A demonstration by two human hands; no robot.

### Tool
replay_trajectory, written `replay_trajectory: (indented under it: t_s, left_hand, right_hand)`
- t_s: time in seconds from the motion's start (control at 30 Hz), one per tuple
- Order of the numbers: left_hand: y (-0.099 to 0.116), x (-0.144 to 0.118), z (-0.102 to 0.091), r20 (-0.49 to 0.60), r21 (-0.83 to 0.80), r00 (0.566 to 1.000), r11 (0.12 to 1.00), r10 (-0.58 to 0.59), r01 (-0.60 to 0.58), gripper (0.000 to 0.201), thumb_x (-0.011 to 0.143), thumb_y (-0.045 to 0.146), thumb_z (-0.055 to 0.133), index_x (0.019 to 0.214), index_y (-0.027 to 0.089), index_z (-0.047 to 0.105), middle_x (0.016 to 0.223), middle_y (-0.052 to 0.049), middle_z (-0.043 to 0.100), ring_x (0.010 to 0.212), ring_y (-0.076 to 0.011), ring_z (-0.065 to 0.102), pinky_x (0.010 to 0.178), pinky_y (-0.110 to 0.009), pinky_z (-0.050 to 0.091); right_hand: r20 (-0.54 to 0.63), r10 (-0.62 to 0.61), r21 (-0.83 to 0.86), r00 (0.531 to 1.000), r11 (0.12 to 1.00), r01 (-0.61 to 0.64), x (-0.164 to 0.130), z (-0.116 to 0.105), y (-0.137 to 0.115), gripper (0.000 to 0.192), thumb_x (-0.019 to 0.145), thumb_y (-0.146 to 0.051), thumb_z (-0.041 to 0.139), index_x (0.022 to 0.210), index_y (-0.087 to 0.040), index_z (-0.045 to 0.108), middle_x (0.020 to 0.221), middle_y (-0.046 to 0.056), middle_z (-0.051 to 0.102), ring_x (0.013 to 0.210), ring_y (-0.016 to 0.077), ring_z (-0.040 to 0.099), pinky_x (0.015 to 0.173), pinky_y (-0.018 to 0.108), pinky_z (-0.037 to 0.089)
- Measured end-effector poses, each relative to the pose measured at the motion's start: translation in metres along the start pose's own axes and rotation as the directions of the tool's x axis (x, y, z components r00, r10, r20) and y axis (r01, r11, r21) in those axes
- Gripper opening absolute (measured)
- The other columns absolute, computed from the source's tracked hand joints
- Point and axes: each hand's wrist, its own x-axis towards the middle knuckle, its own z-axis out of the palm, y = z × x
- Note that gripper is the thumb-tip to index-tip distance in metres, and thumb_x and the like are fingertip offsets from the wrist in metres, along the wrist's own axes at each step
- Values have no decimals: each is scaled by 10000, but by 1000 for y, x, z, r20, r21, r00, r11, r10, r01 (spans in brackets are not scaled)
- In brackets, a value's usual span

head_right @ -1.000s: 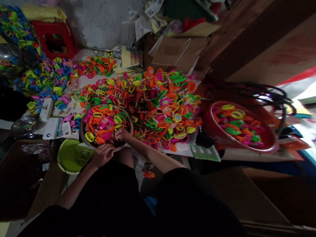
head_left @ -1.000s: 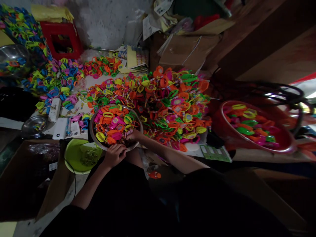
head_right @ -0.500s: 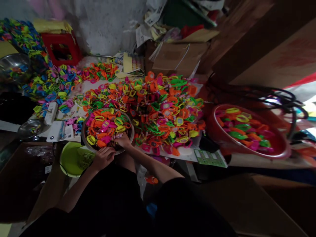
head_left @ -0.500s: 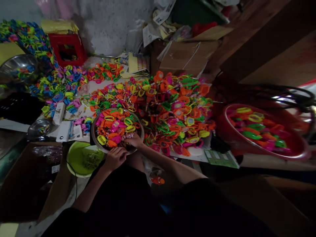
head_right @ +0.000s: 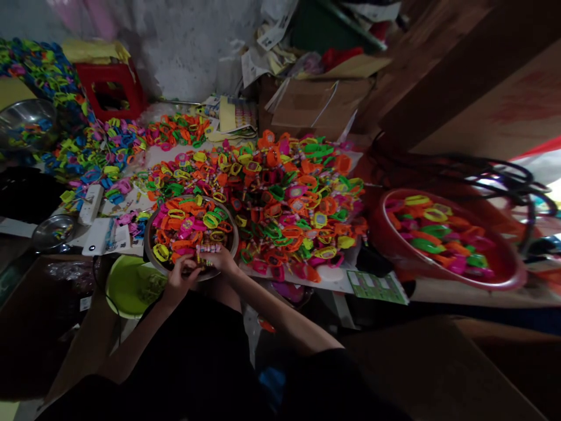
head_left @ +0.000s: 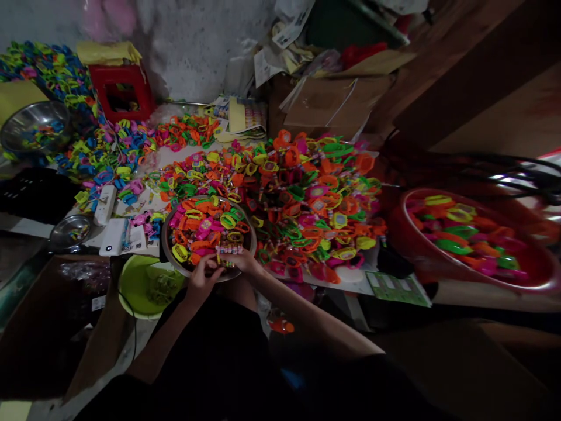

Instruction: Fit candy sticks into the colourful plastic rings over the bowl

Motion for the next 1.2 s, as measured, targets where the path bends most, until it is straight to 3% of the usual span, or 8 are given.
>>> replay_trajectory:
  t_s: [0.2,0.47,0.67,0.77,0.87,0.97,1.07,1.2]
  left_hand:
    - [-1,11,-3,99,-25,989,993,-114,117,364,883,368,548,1205,202,504,740,25,540,678,-107,570,680,-227,499]
    - [11,24,-18,176,-75,969,980,-171,186,531,877,352,559,1358,210,383,800,13,583,744,-117,579,765,-252,490]
    - [15,38,-27,314,28,947,997,-71,65,379,860,370,581,1202,209,560,783,-1,565,793,-143,555,835,-294,461]
    - [15,42,-28,356,-8,931,996,-81,90,410,831,355,621,1199,199,534,783,6,555,781,-139,550,795,-274,454]
    - [16,47,-31,301,-128,948,980,-106,150,554,813,345,638,1291,184,411,736,35,512,702,-119,532,722,-243,445]
    - [16,55,-37,181,-92,970,979,-162,180,465,869,332,547,1293,190,417,716,41,477,678,-113,507,728,-245,429]
    - [16,64,-39,190,-12,948,965,-257,264,311,871,366,525,1124,190,561,798,7,547,766,-134,542,775,-261,422]
    - [18,72,-34,186,-112,944,949,-272,295,245,814,414,585,867,175,596,872,-16,616,872,-157,572,840,-267,420]
  right_hand:
    - [-32,34,310,999,951,-23,-17,15,-4,439,581,-434,731,927,-173,654,1012,67,685,949,230,633,889,346,478]
    - [-147,69,617,987,786,37,-20,31,-10,368,515,-307,793,848,-184,694,879,25,707,840,207,636,866,348,463]
    - [-38,43,657,998,754,-7,-20,26,-14,257,550,-281,785,773,-186,697,822,8,695,791,178,623,814,311,471]
    - [33,32,681,999,731,-46,-19,25,-12,296,564,-293,787,819,-169,699,848,25,697,792,181,629,803,309,476]
    - [50,26,691,998,721,-53,-17,24,-11,373,557,-287,794,893,-160,696,868,40,699,793,192,637,796,323,482]
    - [21,43,681,999,731,-46,-17,20,-12,343,548,-270,796,853,-154,695,798,33,692,725,174,629,757,306,484]
    - [41,75,693,996,716,-82,-19,17,-15,297,503,-256,800,752,-157,671,712,19,669,645,154,605,684,281,480]
    - [95,76,731,993,672,-121,-19,17,-17,314,491,-250,780,765,-163,653,682,8,640,619,140,588,641,268,475]
